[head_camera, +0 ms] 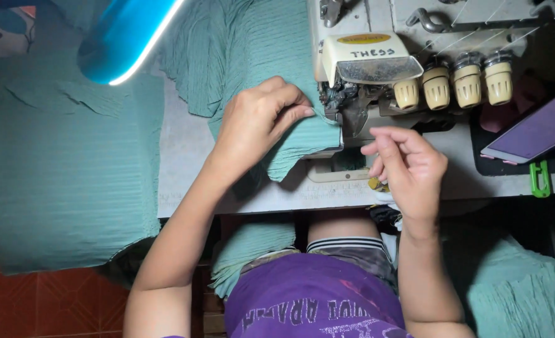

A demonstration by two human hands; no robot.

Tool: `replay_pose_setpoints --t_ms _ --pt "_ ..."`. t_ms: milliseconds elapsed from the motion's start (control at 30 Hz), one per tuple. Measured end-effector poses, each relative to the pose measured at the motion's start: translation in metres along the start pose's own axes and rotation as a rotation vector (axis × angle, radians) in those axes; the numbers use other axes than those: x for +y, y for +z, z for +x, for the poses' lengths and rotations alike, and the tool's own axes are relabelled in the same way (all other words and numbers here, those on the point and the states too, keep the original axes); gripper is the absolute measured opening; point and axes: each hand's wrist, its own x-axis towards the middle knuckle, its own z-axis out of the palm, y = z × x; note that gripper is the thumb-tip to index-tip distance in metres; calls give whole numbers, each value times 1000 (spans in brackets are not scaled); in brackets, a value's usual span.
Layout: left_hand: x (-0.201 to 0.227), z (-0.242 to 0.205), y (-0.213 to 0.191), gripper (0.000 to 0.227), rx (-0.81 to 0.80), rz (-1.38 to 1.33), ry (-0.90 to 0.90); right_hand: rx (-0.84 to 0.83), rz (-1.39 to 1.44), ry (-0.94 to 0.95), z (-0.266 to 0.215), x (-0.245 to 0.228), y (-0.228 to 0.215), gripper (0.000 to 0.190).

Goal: The person is using an industrial overlock sewing machine to finish the edges of green textured fabric pieces.

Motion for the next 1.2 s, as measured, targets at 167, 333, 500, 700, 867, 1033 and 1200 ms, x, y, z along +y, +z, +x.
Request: replay_pose_setpoints --t_ms 167,333,500,700,867,1033,1200 --pt "-6 0 1 11 36 26 2 17 29 63 -13 12 2 17" --pt "3 -3 -2 12 45 54 3 16 -96 -104 -11 -7 8 16" --pt "8 -6 -3 12 47 82 14 -40 -411 -423 -2 -34 17 29" --pt "4 -9 0 8 76 245 139 -67 -708 -706 7 -16 18 37" --pt "-11 -18 5 13 315 391 639 -54 -657 -658 6 -13 19 40" --pt "-4 -9 2 15 316 496 661 -81 -638 -623 8 -13 19 40" --pt "-6 0 7 13 268 569 626 -89 -627 -603 7 -10 19 40"
